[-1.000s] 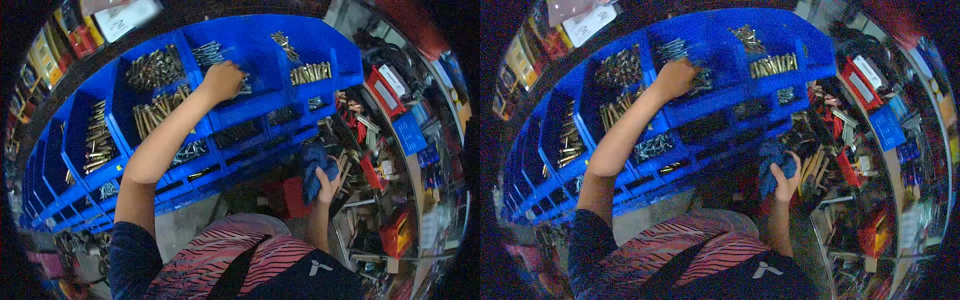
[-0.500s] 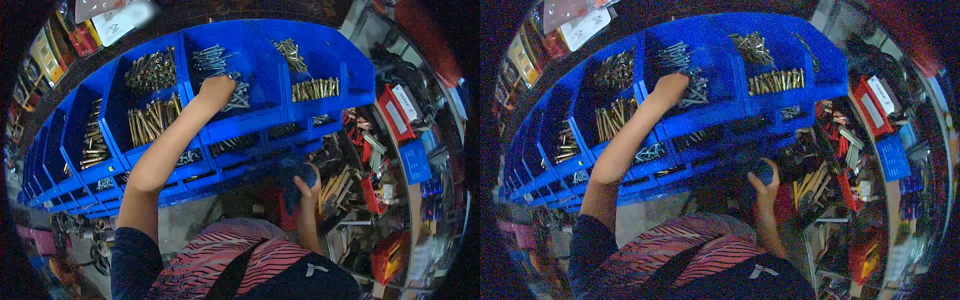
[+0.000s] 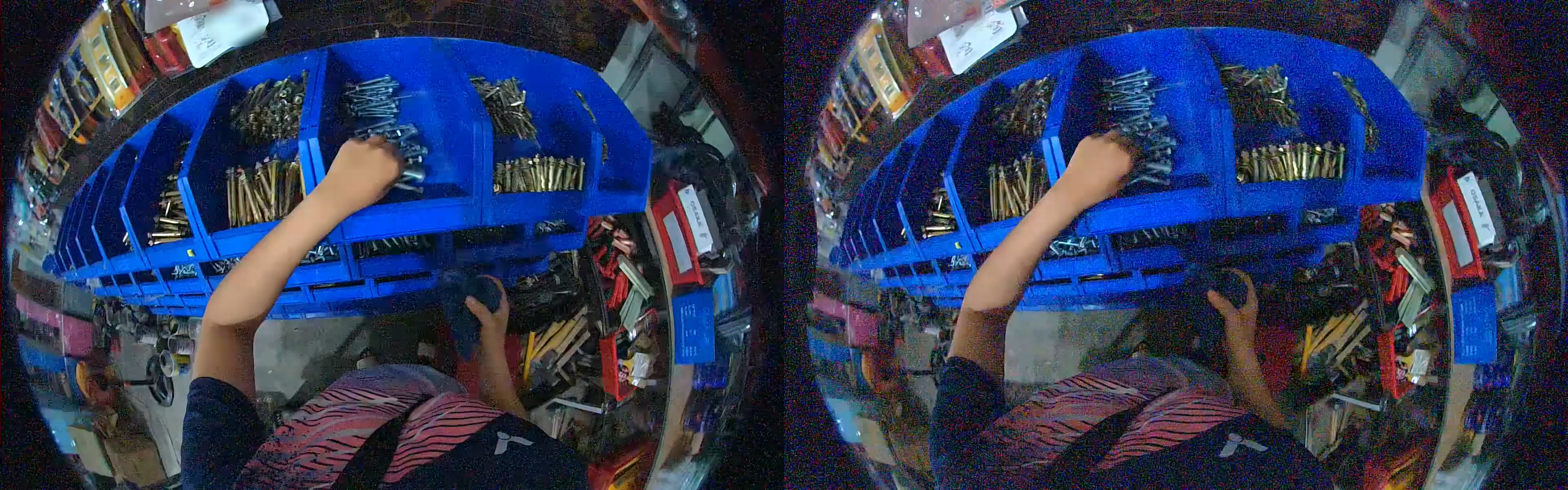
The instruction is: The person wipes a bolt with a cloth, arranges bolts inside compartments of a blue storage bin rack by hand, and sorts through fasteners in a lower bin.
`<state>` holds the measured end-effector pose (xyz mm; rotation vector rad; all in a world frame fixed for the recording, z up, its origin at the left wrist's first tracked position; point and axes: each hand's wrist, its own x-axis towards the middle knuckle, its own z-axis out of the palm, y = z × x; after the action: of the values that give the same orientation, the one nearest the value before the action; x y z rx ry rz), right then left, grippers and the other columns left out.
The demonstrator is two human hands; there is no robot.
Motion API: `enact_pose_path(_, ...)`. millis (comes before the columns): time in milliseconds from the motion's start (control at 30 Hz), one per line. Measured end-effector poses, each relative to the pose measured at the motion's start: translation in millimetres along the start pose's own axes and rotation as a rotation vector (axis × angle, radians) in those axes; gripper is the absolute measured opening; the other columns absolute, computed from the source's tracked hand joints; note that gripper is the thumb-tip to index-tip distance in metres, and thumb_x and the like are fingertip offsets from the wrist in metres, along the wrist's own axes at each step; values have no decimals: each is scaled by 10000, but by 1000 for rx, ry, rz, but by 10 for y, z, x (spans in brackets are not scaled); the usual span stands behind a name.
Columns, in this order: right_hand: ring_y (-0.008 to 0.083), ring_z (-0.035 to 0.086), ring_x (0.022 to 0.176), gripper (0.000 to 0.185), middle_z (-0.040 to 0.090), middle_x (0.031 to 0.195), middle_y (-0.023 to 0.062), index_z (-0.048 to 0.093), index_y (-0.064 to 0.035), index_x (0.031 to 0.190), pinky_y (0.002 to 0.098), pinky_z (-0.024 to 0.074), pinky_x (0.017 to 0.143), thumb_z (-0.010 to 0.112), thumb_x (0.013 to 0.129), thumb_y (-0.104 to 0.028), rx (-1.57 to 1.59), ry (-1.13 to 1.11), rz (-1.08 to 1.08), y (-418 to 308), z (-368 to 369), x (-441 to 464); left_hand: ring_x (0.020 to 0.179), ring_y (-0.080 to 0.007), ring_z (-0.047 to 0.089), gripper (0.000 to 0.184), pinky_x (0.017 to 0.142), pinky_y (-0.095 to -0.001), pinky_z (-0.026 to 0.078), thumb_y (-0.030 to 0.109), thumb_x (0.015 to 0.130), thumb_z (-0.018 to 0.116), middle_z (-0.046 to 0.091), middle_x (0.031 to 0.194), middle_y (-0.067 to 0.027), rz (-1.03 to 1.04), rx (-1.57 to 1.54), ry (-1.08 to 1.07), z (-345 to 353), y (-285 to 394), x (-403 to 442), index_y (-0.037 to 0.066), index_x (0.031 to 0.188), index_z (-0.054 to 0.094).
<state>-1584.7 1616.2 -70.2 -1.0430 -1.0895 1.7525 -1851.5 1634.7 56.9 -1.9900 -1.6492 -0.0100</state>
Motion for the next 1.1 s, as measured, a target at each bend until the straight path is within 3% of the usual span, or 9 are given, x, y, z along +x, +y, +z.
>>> enact_pose_path(233,239,549,809,385,532,943,136,453,-9,1043,320,463,693,558,699,-145,291,-161,47,75,155,145,644,-247,526,152,556,-342,423,161,693,601,552,674,-99,-265,-563,248,-550,228,-319,15,731,586)
enact_pose_path(300,261,516,907,450,492,1036,170,403,13,1096,348,431,779,541,703,-157,569,-233,51,-86,340,43,595,-216,540,149,509,-313,410,156,686,615,567,660,-120,-488,-1089,249,-539,532,-503,12,718,593)
enact_pose_path(433,255,489,936,523,479,1041,149,356,3,1132,366,403,808,565,677,-146,616,-330,-41,-37,475,-33,561,-129,513,159,484,-256,389,126,687,627,573,662,-126,-706,-1413,170,-306,1253,-815,-11,761,592)
enact_pose_path(500,195,479,912,610,482,1003,66,381,-68,1106,328,384,815,665,566,-95,319,-329,-327,-216,696,3,556,-70,468,114,478,-235,378,75,717,578,562,644,-105,-737,-1560,244,-112,1477,-981,-13,789,577)
enact_pose_path(700,180,500,856,512,524,905,54,462,-59,1022,301,380,804,667,553,-71,86,-277,-224,-222,639,67,562,-53,459,99,480,-222,363,84,728,572,558,622,-51,-883,-1698,239,-197,1445,-1183,-8,764,575)
enact_pose_path(767,174,498,866,522,526,930,55,452,-50,1045,297,373,814,664,571,-105,199,-196,-267,-265,670,81,588,-52,483,108,524,-191,378,84,734,574,567,663,-7,-957,-1687,21,-253,1336,-1243,-14,778,583)
enact_pose_path(833,170,496,876,551,524,954,57,444,-41,1065,298,371,820,670,571,-136,243,-192,-190,-246,644,123,570,-54,482,118,509,-190,369,113,735,588,569,663,-3,-946,-1662,36,-262,1283,-1296,-1,764,590)
enact_pose_path(933,166,496,871,579,525,932,50,443,-41,1062,287,368,814,695,551,-143,52,-464,-277,-218,687,107,581,-66,491,109,523,-203,383,97,733,582,573,662,-18,-881,-1548,66,-197,1298,-1346,-5,768,588)
enact_pose_path(1100,140,507,831,523,533,915,34,467,-41,1000,283,399,758,702,535,-81,-127,-411,-187,-122,717,59,541,-53,413,110,458,-217,333,88,737,572,526,597,-40,-862,-1568,221,-168,1371,-1364,-21,741,569)
